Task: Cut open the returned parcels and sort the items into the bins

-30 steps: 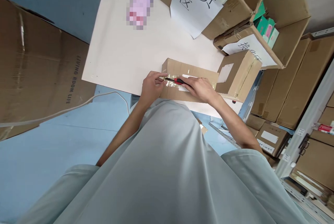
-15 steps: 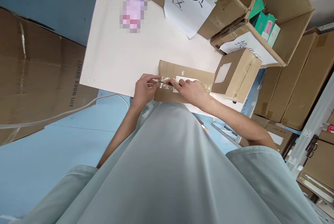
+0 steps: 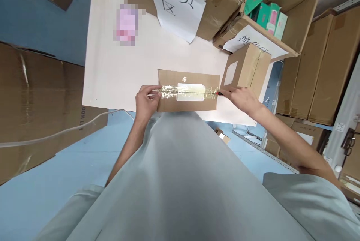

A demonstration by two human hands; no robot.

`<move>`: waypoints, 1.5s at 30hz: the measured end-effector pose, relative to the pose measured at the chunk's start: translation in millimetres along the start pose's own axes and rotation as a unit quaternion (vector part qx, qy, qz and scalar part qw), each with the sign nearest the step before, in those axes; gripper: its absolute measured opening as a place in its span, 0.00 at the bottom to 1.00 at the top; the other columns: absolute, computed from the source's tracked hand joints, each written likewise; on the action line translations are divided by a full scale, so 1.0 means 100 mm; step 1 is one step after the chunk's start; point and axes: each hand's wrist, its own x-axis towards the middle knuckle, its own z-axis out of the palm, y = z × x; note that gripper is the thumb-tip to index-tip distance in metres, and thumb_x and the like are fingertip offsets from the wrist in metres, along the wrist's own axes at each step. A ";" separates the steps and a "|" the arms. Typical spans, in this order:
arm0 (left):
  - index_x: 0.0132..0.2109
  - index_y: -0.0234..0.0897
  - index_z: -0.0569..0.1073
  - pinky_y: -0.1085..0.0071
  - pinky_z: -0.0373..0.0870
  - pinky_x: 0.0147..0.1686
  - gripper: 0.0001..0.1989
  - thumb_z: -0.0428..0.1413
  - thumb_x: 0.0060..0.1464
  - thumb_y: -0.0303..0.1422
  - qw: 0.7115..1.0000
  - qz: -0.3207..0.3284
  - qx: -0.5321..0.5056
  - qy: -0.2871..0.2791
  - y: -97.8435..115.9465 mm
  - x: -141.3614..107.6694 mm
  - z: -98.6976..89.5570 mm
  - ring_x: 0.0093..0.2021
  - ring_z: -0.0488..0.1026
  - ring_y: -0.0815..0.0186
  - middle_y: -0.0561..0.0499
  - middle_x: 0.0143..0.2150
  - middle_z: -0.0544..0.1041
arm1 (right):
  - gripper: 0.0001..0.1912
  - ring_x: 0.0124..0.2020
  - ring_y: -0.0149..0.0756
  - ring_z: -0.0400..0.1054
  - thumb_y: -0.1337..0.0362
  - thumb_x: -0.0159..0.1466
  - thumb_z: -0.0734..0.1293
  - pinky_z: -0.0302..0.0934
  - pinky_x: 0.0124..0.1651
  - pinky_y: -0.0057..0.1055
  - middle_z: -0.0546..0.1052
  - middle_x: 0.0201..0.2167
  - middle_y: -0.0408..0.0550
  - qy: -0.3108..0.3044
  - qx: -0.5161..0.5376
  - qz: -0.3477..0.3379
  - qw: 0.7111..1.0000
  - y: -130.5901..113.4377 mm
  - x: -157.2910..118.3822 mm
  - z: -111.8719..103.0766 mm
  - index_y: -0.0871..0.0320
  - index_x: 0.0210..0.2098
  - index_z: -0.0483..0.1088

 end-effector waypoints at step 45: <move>0.48 0.37 0.87 0.55 0.80 0.60 0.19 0.63 0.48 0.32 0.989 -0.073 0.039 0.121 -0.18 0.36 -0.79 0.53 0.83 0.52 0.43 0.48 0.87 | 0.27 0.57 0.51 0.76 0.50 0.85 0.50 0.69 0.63 0.43 0.82 0.56 0.62 0.277 0.409 -0.051 0.868 -0.76 0.48 1.26 0.57 0.65 0.71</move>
